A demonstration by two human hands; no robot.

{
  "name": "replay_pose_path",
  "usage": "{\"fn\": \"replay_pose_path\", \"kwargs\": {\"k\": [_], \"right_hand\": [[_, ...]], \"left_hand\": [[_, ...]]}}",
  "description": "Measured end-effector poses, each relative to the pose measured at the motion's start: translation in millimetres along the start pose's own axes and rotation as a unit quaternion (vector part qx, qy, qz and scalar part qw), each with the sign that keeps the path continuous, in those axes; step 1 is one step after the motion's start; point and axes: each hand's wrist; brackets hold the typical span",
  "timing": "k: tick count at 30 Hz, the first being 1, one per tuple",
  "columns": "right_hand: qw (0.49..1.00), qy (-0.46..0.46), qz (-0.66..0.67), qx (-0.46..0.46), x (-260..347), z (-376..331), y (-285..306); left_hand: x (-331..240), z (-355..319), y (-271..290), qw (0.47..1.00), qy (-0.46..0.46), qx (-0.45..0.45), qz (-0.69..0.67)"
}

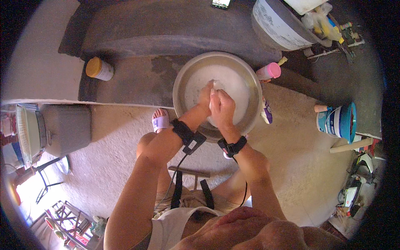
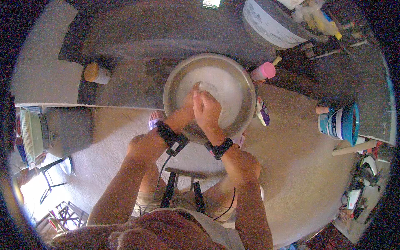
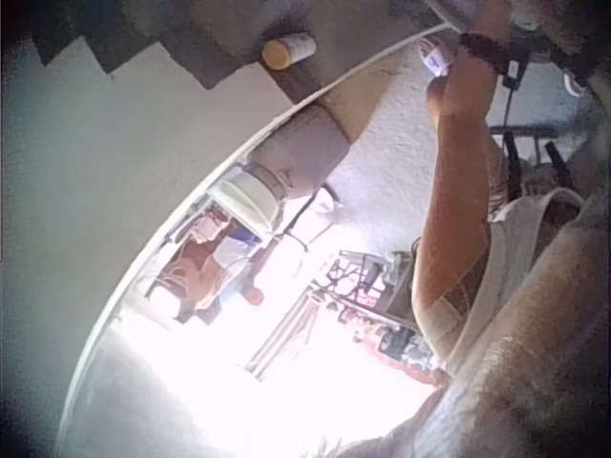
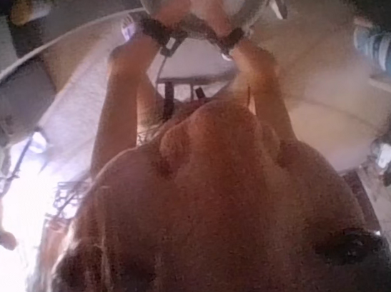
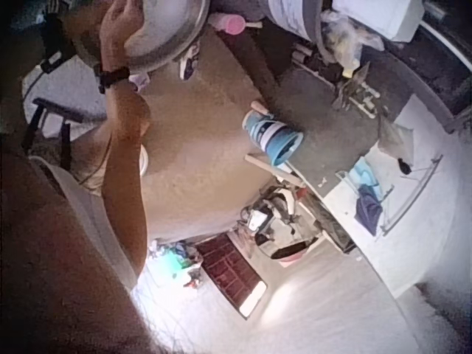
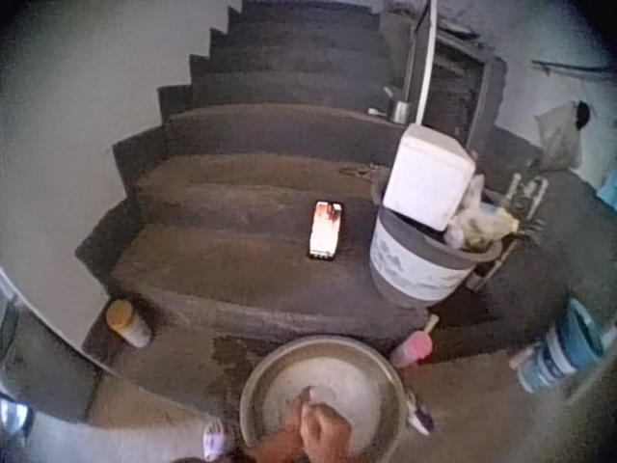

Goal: The person is hand-washing a white cloth in a bowl of soapy water.

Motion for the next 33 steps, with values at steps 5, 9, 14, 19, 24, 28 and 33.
{"fn": "replay_pose_path", "kwargs": {"k": [5, 9, 14, 19, 24, 28, 33], "right_hand": [[0.995, -0.095, -0.011, -0.037, -18, 23, 16], [0.996, -0.074, -0.018, -0.036, -18, 8, 7], [0.998, -0.032, -0.056, -0.019, -5, 8, 2], [0.986, -0.167, 0.011, -0.024, -10, 16, 13], [0.999, -0.006, -0.038, -0.001, -6, -5, 6], [0.989, -0.149, -0.004, -0.012, -21, 26, 19], [0.999, -0.003, -0.016, 0.039, 16, -12, -14]], "left_hand": [[-18, 9, 2, 0.978, 0.013, 0.195, 0.075], [-24, 0, -4, 0.98, 0.148, 0.09, -0.096], [-7, 8, 0, 0.989, 0.043, 0.113, 0.081], [-32, 11, 3, 0.983, 0.095, 0.128, 0.09], [-20, -3, 4, 0.997, 0.05, 0.052, -0.039], [-14, 1, -12, 0.991, 0.111, 0.074, -0.002], [39, -7, 5, 0.899, 0.185, 0.013, -0.397]]}}
Point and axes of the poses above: each hand's wrist, its own z-axis towards the middle knuckle, its own y-axis out of the back of the hand, x = y × z, and after that the axes turned 11 degrees about -y, right-handed
